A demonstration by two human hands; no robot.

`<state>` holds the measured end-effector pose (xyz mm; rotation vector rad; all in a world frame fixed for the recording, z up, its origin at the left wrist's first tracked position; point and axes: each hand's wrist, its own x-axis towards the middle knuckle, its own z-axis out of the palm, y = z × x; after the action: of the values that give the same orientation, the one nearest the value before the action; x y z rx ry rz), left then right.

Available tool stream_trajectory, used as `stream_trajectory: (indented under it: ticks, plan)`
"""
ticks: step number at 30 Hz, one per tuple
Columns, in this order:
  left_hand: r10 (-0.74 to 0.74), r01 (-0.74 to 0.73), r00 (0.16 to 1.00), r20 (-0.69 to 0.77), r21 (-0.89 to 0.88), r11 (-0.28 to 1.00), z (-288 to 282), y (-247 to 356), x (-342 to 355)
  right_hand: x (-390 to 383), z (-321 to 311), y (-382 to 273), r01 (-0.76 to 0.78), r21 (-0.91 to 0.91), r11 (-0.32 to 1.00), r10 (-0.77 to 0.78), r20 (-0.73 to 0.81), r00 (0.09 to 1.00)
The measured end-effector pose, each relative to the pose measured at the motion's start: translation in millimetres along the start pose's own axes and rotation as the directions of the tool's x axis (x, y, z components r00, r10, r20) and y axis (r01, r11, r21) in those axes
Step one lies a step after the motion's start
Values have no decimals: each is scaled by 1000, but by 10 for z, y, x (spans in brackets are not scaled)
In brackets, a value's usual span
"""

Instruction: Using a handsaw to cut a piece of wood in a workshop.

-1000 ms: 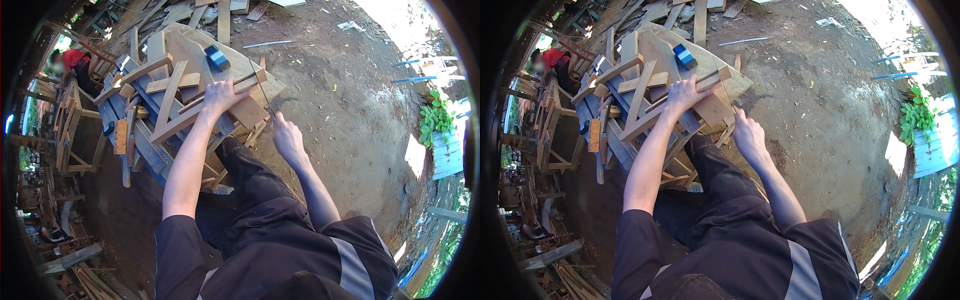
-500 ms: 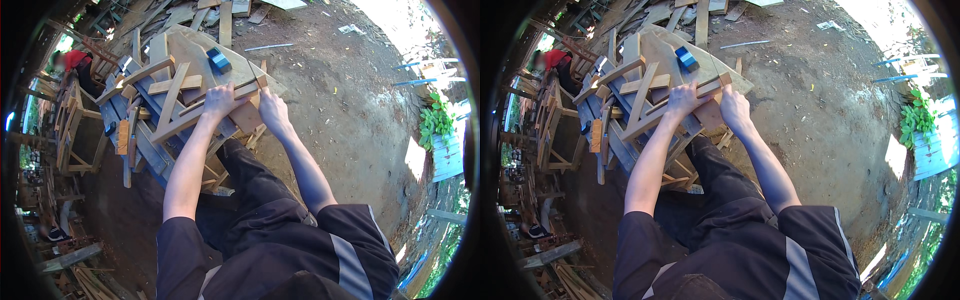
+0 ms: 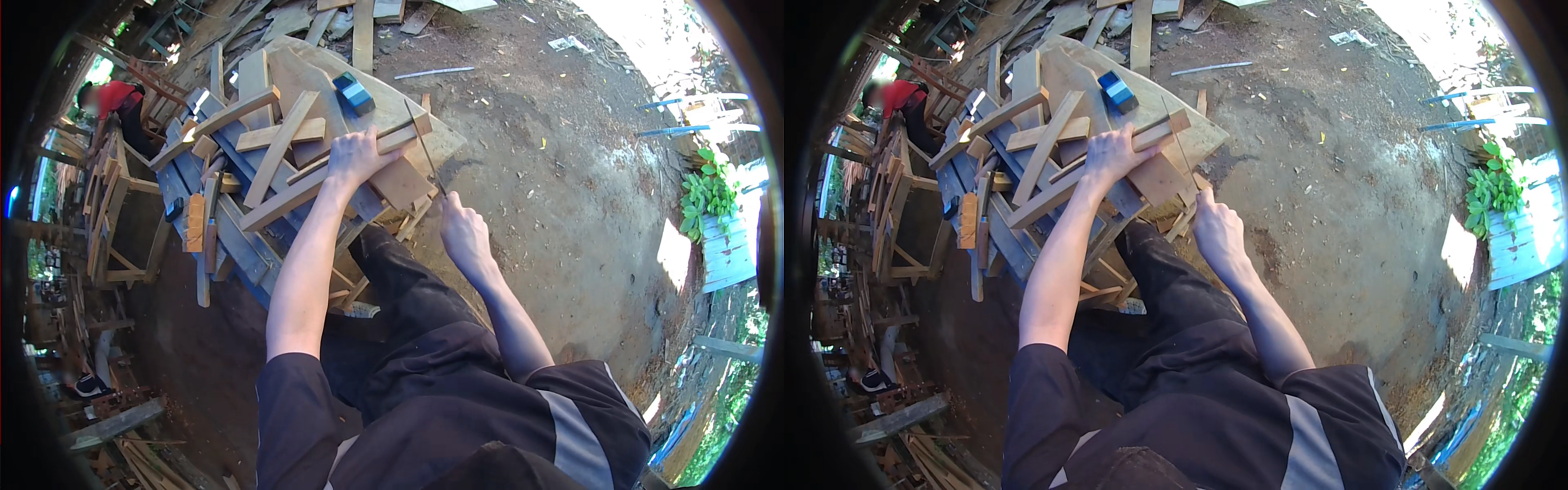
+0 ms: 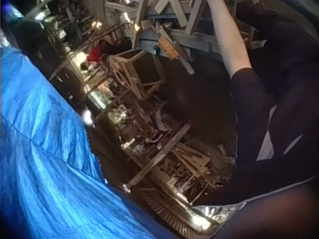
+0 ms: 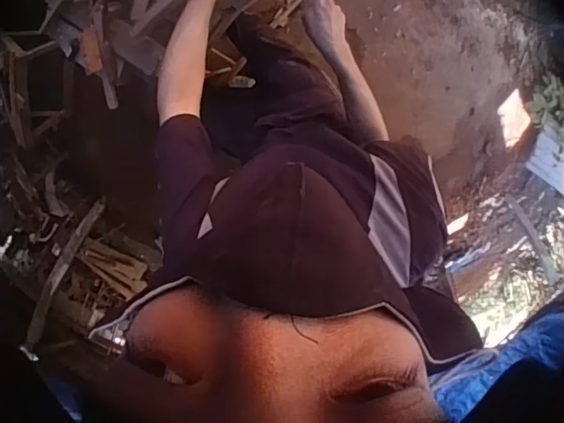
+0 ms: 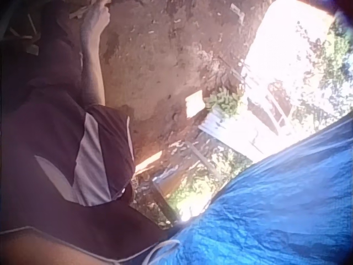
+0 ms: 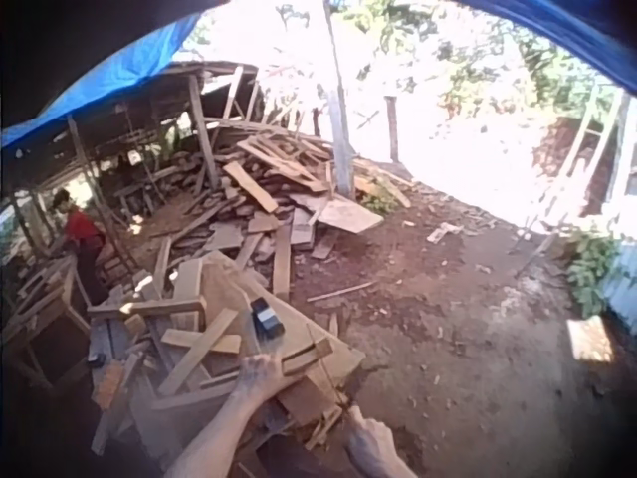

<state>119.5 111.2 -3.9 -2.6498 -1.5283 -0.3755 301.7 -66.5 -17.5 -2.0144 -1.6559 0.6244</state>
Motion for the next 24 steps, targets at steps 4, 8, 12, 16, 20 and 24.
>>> stream_trajectory:
  ticks: [4,8,12,16,20,24]
  plan:
    - [1,-1,1000,10,-24,1000,-13,-6,-72,126,-124,-80,17,-8,1000,-17,-21,1000]
    - [84,-85,996,-40,-12,996,41,151,-81,867,72,-152,54,-65,996,-61,-104,993]
    - [-16,16,1000,13,-13,1000,-8,115,-60,1043,121,-220,117,-65,991,-123,-109,986]
    - [-47,47,999,9,-20,999,-3,8,-54,544,185,-109,111,-44,993,-114,-67,991]
    - [-13,12,1000,-18,-37,999,15,-10,-56,-52,-46,-42,46,-62,997,-46,6,999]
    - [5,-6,999,-37,-45,999,26,-8,-40,-166,-228,-24,-38,-107,994,41,28,999]
